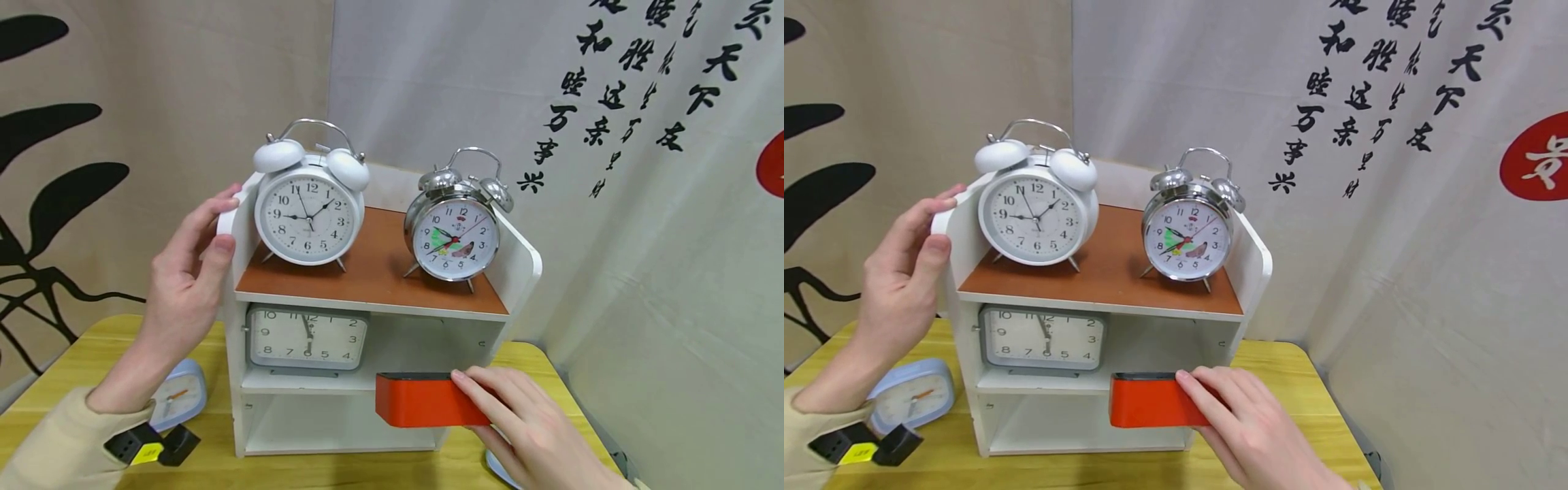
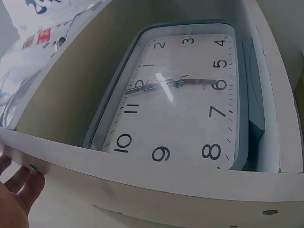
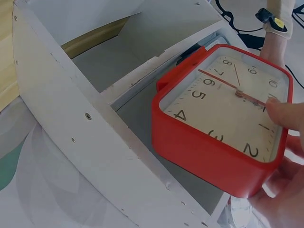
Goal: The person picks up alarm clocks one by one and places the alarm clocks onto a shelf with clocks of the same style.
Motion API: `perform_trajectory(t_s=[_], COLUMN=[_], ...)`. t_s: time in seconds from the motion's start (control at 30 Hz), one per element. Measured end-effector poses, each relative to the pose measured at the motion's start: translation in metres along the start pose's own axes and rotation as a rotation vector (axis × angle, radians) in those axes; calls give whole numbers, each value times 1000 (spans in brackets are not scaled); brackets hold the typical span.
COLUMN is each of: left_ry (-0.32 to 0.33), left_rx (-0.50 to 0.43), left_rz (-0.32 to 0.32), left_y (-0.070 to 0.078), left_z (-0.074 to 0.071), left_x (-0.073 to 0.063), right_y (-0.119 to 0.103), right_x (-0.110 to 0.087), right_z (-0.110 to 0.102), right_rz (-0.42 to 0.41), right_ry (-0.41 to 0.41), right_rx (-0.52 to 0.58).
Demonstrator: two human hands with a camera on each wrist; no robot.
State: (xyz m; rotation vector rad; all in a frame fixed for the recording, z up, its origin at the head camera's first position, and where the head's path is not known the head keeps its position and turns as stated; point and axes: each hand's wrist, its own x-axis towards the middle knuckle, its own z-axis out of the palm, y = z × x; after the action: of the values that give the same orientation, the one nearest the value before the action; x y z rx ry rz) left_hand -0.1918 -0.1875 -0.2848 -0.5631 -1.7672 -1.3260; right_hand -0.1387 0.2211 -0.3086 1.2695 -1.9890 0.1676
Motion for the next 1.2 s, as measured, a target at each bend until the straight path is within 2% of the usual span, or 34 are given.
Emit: perform_trajectory(t_s=[0.57, 0.8, 1.2], left_ry=[-12, -17, -16], left_rx=[3, 1, 2], left_rz=[-32, -33, -31], left_y=[3, 4, 4], left_z=[-1, -1, -1], left_x=[-1, -1, -1], right_y=[14, 21, 28], right_x=[25, 29, 33], right_z=[13, 21, 25], right_rz=[17, -5, -5], right_ry=[-109, -124, -159], right_rx=[74, 100, 77])
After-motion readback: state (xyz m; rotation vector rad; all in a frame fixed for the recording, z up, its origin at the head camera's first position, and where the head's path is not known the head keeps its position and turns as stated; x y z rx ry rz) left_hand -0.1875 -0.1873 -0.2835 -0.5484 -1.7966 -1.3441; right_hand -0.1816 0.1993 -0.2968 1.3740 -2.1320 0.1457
